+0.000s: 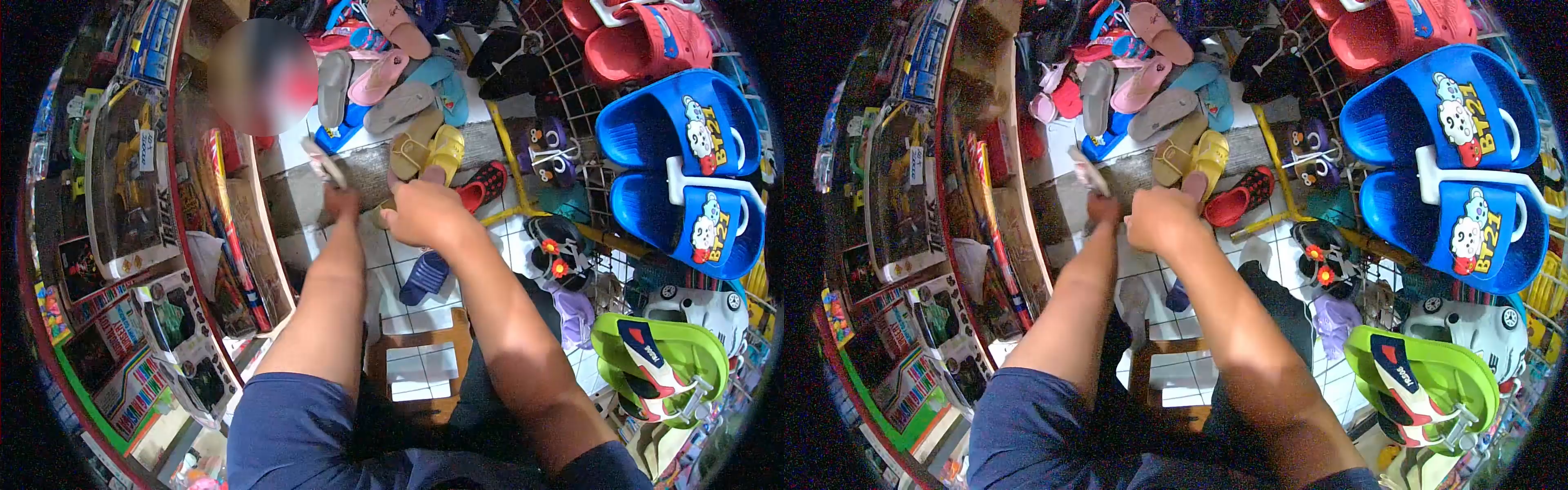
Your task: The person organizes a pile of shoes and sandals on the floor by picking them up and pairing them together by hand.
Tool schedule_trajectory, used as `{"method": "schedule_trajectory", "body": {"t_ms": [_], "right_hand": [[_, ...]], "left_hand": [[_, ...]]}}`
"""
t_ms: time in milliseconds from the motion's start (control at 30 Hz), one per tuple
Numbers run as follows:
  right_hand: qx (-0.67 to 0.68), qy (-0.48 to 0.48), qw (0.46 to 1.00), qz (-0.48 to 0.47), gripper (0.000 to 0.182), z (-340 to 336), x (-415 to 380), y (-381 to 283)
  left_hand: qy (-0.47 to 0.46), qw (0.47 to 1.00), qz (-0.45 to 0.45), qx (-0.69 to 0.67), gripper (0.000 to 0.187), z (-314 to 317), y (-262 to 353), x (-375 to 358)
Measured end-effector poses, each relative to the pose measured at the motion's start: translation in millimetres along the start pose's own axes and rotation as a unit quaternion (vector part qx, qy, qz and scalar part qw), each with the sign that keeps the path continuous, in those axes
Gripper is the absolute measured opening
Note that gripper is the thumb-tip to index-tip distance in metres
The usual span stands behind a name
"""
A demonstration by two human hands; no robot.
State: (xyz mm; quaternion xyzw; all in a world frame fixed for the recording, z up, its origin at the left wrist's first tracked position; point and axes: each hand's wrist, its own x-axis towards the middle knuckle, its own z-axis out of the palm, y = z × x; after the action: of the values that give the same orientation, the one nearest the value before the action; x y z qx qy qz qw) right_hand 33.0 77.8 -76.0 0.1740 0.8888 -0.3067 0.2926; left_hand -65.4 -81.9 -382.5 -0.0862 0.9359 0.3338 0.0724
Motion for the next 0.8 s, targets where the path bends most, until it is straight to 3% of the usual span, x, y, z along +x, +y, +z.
{"method": "schedule_trajectory", "body": {"t_ms": [33, 100, 133, 233, 333, 367, 467, 533, 600, 700, 800], "right_hand": [[0.004, -0.006, 1.000, -0.003, 0.050, -1.7, 0.3, 0.6], [-0.009, -0.014, 1.000, -0.001, 0.048, -6.8, -1.7, -0.7], [-0.021, -0.013, 1.000, 0.008, 0.046, -8.8, -2.9, -0.5], [-0.048, 0.004, 0.999, 0.012, 0.042, -9.0, -2.1, 6.7], [-0.020, 0.006, 1.000, 0.008, 0.039, -7.4, 2.5, 16.4], [-0.020, 0.003, 1.000, 0.008, 0.039, -4.9, 3.4, 18.3], [0.022, 0.027, 0.999, 0.014, 0.040, -2.1, 5.5, 20.3], [-0.025, 0.032, 0.999, 0.002, 0.041, -3.8, 4.2, 18.4], [-0.033, 0.036, 0.999, 0.004, 0.040, -1.9, 4.8, 17.0], [-0.033, 0.048, 0.998, -0.001, 0.040, 1.8, 4.9, 15.8], [-0.012, 0.035, 0.999, 0.002, 0.038, 7.6, 10.2, 17.3]], "left_hand": [[-0.031, 0.999, 0.011, 0.003, 0.039, 12.3, -9.6, -12.3], [-0.182, 0.976, 0.043, -0.110, 0.043, 34.9, -37.0, -37.9], [-0.182, 0.976, 0.040, -0.110, 0.043, 57.3, -61.0, -48.9], [-0.228, 0.956, 0.170, -0.078, 0.049, 83.4, -90.1, -81.5], [-0.198, 0.975, -0.096, 0.019, 0.064, 56.7, -89.7, -116.5], [-0.199, 0.975, -0.099, 0.020, 0.064, 53.7, -90.0, -118.3], [-0.190, 0.953, -0.226, 0.062, 0.076, 83.8, -129.1, -105.6], [-0.157, 0.941, -0.285, 0.092, 0.084, 106.6, -155.2, -73.2], [-0.056, 0.986, -0.157, 0.023, 0.082, 78.0, -129.1, -43.4], [0.000, 0.989, -0.082, 0.123, 0.075, 55.7, -85.7, 32.5], [0.078, 0.997, 0.000, 0.019, 0.071, 10.5, 5.7, 63.1]]}}
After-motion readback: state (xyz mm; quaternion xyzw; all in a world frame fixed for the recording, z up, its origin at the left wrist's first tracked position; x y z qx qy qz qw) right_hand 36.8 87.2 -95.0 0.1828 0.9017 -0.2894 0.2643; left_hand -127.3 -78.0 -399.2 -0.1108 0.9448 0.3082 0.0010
